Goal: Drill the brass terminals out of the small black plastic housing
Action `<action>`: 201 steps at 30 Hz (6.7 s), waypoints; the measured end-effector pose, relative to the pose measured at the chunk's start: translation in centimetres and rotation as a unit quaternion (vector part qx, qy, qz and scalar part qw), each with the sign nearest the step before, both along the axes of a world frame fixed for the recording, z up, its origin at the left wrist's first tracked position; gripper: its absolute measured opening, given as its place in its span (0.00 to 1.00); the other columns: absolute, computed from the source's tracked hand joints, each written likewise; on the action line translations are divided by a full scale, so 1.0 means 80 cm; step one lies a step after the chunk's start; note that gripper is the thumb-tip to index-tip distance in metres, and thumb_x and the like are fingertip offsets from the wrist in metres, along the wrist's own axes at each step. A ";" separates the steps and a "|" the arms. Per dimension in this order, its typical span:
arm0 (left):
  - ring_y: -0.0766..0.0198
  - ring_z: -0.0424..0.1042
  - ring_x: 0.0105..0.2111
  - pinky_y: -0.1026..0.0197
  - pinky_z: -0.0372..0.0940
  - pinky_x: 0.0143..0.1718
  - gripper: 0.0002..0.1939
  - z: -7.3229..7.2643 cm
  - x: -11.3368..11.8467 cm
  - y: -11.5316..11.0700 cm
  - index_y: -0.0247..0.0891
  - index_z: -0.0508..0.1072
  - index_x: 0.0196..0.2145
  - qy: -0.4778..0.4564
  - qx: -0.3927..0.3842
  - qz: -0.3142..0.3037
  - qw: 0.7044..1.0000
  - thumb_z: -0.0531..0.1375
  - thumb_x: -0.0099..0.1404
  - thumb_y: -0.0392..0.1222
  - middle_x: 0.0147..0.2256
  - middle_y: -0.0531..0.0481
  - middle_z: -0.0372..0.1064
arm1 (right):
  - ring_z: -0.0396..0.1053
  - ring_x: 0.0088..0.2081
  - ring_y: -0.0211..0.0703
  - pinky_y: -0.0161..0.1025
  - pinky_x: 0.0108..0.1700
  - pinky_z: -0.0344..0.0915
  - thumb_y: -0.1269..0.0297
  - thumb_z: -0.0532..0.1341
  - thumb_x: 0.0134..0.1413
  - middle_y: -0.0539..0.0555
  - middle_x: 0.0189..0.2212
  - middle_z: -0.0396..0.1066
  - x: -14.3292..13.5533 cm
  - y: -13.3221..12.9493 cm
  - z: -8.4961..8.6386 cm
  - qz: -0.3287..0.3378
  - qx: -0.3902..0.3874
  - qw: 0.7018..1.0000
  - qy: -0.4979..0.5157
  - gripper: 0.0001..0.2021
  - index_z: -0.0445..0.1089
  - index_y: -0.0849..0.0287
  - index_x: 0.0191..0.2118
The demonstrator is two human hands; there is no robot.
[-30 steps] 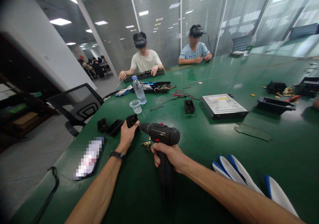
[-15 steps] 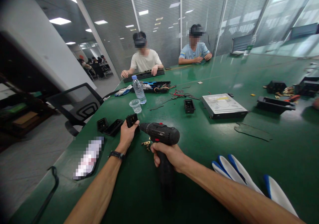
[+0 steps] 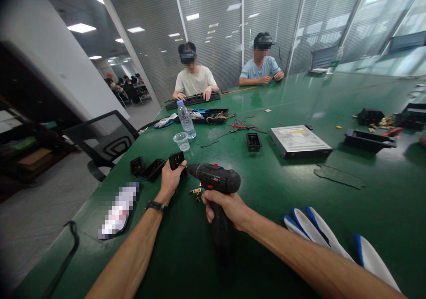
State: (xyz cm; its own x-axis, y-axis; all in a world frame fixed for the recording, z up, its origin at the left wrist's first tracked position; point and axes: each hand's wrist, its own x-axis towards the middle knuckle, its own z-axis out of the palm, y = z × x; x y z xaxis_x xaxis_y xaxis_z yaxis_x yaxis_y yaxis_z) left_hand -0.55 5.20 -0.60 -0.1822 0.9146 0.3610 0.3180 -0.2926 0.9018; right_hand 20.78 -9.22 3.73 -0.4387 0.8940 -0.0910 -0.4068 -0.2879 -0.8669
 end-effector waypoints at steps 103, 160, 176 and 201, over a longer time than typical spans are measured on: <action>0.60 0.70 0.37 0.60 0.65 0.41 0.22 -0.003 -0.002 0.003 0.35 0.74 0.41 0.004 -0.001 0.002 1.000 0.65 0.54 0.52 0.36 0.47 0.73 | 0.63 0.18 0.36 0.35 0.25 0.61 0.62 0.59 0.57 0.49 0.15 0.64 -0.004 -0.003 0.003 -0.005 -0.013 1.000 0.002 0.09 0.68 0.62 0.30; 0.60 0.71 0.36 0.59 0.65 0.41 0.21 0.000 0.002 0.001 0.35 0.74 0.40 -0.008 -0.002 0.011 1.000 0.66 0.53 0.51 0.37 0.47 0.74 | 0.63 0.18 0.38 0.36 0.25 0.61 0.59 0.61 0.54 0.49 0.15 0.65 -0.004 -0.004 0.003 -0.006 -0.006 1.000 -0.006 0.10 0.69 0.62 0.30; 0.60 0.70 0.36 0.59 0.64 0.41 0.21 0.002 0.000 0.000 0.34 0.74 0.40 0.009 -0.005 0.009 1.000 0.66 0.52 0.52 0.35 0.47 0.73 | 0.63 0.18 0.37 0.35 0.25 0.60 0.61 0.59 0.56 0.49 0.15 0.65 -0.004 -0.005 0.003 -0.003 -0.009 1.000 -0.001 0.09 0.69 0.62 0.31; 0.60 0.71 0.36 0.59 0.65 0.41 0.21 0.001 0.001 0.001 0.34 0.74 0.40 0.014 0.000 0.012 1.000 0.66 0.54 0.52 0.35 0.47 0.73 | 0.64 0.18 0.37 0.35 0.25 0.61 0.62 0.59 0.57 0.49 0.15 0.65 -0.004 -0.003 0.000 -0.008 -0.007 1.000 0.000 0.09 0.69 0.63 0.30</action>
State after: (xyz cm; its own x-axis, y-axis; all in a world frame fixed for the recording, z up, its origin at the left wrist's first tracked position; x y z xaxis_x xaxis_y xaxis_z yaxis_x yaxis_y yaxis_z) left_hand -0.44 5.29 -0.49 -0.1943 0.9099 0.3666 0.3500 -0.2848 0.8924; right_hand 20.45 -9.50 3.72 -0.4242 0.8997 -0.1026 -0.4123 -0.2927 -0.8628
